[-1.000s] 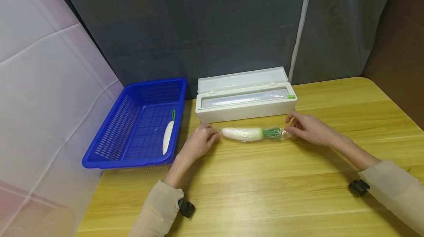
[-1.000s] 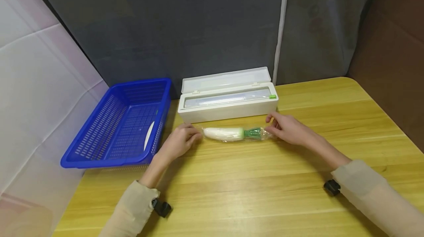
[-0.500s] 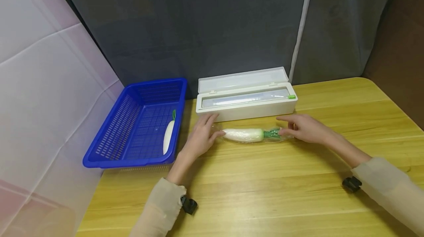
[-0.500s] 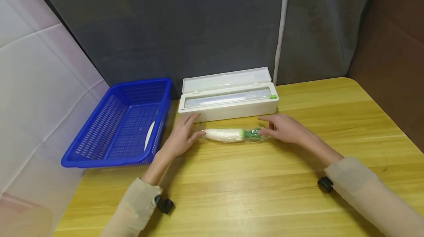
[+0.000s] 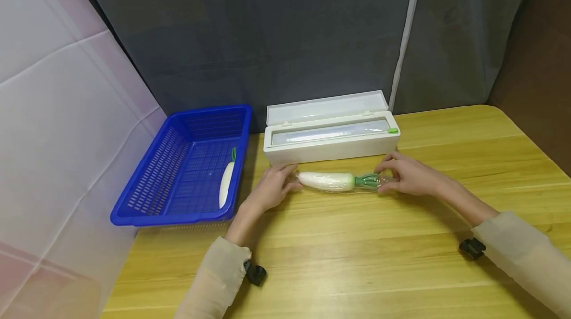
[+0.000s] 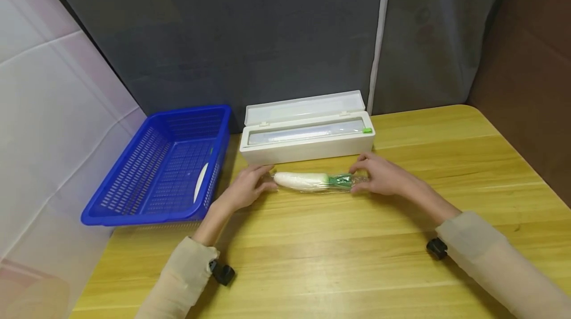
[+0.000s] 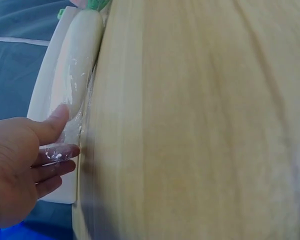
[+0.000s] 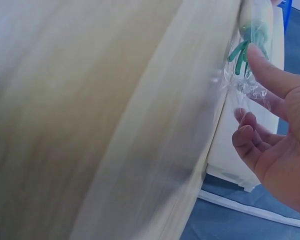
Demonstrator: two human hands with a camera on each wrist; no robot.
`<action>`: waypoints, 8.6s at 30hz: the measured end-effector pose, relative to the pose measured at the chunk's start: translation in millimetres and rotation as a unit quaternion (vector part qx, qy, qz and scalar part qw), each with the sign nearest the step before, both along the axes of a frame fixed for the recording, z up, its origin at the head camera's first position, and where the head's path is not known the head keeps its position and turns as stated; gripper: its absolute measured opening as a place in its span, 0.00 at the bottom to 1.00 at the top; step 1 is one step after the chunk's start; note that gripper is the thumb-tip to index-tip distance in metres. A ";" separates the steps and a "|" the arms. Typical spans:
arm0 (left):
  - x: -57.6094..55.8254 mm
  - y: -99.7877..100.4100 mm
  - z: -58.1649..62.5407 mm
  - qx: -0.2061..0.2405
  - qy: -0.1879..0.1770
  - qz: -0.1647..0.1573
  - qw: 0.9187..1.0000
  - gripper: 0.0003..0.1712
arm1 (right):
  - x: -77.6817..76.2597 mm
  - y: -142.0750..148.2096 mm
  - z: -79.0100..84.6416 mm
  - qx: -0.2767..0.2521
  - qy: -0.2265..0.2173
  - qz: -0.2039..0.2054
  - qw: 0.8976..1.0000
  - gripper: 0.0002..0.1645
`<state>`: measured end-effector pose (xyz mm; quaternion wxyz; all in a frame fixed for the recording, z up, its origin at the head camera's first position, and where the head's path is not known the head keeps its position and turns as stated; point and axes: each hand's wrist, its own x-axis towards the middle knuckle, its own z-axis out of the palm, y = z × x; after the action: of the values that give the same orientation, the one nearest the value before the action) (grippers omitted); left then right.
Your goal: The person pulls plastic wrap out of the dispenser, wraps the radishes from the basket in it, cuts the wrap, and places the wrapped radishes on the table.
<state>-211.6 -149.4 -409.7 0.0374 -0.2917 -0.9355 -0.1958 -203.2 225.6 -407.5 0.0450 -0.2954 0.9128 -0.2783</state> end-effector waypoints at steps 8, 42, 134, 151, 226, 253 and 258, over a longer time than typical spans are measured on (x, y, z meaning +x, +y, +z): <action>1.5 -0.3 0.2 -0.015 -0.010 -0.009 1.000 0.19 | -2.9 1.0 0.4 0.002 -0.019 0.012 1.000 0.22; 7.0 3.8 11.1 0.024 -0.023 -0.005 0.999 0.11 | 3.0 1.7 8.6 -0.047 0.100 -0.039 0.993 0.15; 26.9 31.0 28.1 0.331 -0.325 -0.045 0.885 0.24 | 14.4 1.3 42.8 -0.239 0.116 -0.155 0.952 0.04; 33.7 43.1 24.9 0.220 -0.351 -0.116 0.903 0.21 | 10.0 -22.9 57.3 -0.293 0.125 -0.134 0.938 0.06; 14.0 61.0 22.5 0.391 -0.075 0.029 0.917 0.17 | 0.9 8.3 57.0 -0.263 0.130 -0.204 0.934 0.21; -11.9 10.7 18.8 0.346 0.103 0.138 0.922 0.14 | -25.0 80.2 39.5 -0.142 0.122 -0.289 0.939 0.30; -15.0 7.3 17.6 0.346 0.100 0.157 0.920 0.15 | -28.8 95.8 35.8 -0.099 0.115 -0.296 0.943 0.31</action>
<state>-226.6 -142.1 -392.2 0.2597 -0.1283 -0.8347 -0.4685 -232.0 321.4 -371.6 -0.1743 -0.0446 0.9259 -0.3323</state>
